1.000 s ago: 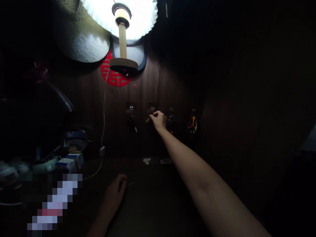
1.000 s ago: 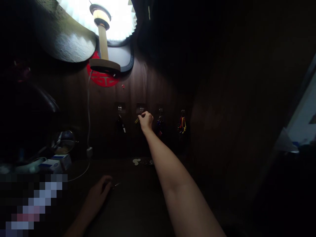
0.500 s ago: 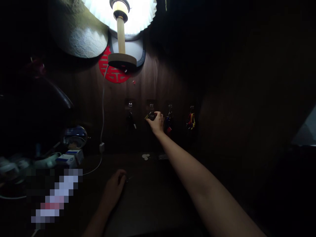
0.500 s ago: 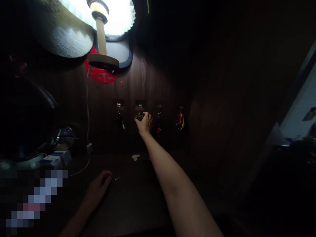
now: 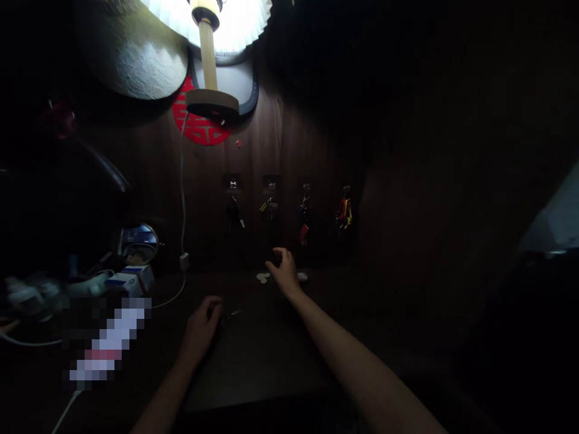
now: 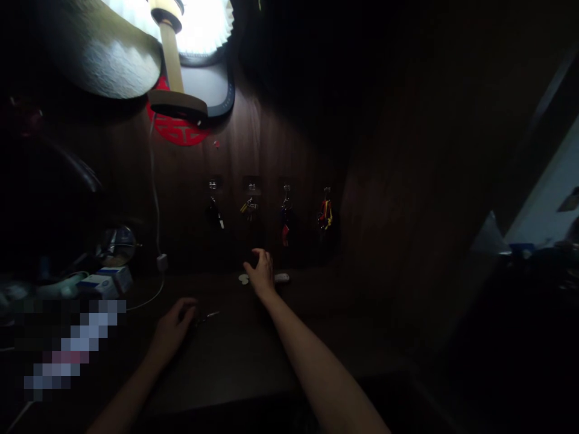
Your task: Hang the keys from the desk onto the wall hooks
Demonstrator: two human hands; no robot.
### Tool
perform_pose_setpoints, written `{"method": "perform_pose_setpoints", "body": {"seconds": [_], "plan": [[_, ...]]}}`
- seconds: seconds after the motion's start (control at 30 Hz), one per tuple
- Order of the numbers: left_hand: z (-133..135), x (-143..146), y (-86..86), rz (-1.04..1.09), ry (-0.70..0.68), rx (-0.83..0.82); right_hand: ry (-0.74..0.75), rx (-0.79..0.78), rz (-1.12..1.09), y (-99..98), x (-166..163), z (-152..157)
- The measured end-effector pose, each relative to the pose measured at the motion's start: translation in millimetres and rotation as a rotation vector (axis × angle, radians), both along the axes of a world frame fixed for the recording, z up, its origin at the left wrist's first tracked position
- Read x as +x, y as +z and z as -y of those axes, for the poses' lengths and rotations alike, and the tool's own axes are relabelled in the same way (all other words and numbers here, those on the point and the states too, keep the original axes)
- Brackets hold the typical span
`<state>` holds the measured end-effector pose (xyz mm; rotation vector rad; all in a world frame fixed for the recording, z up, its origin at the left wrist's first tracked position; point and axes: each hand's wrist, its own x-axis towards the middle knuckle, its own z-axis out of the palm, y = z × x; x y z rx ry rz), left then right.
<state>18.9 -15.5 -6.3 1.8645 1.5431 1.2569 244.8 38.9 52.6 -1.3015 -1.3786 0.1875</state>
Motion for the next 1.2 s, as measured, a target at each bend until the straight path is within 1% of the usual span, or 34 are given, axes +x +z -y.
{"method": "perform_pose_setpoints", "body": {"seconds": [0.13,0.2,0.27,0.37,0.43,0.5,0.67,0.77,0.87,0.97,1.03,1.13,1.2], "plan": [[-1,-1,0.6,0.066,0.052,-0.005,0.093,-0.108,-0.029,-34.1,-8,15],[-1,-1,1.7,0.082,0.080,-0.012,0.166,-0.144,-0.021,-45.3,-16,24],[-1,-2,2.2,0.086,0.106,-0.009,0.243,-0.168,0.024,-52.4,-26,33],[-2,-2,0.9,0.092,0.118,0.003,0.361,-0.194,0.170,-57.3,-40,45],[-3,-2,-0.6,0.094,0.114,0.009,0.446,-0.216,0.292,-57.9,-48,52],[-3,-2,-1.8,0.095,0.100,0.011,0.501,-0.243,0.397,-57.4,-53,56],[-1,0,-1.4,0.142,0.024,-0.036,0.543,-0.259,0.527,-55.3,-59,59],[0,2,-0.9,0.179,-0.017,-0.069,0.496,-0.275,0.545,-54.1,-59,60],[-1,2,-1.6,0.146,-0.027,-0.082,0.455,-0.277,0.519,-53.4,-57,61],[-1,4,-1.1,0.043,-0.054,-0.030,0.450,-0.274,0.393,-54.3,-55,60],[2,6,0.7,-0.025,-0.111,-0.010,0.444,-0.281,0.291,-55.6,-54,58],[7,10,4.6,-0.081,-0.203,-0.036,0.454,-0.274,0.166,-57.7,-53,56],[11,12,6.4,-0.115,-0.235,-0.057,0.452,-0.254,0.101,-58.6,-52,54]]}}
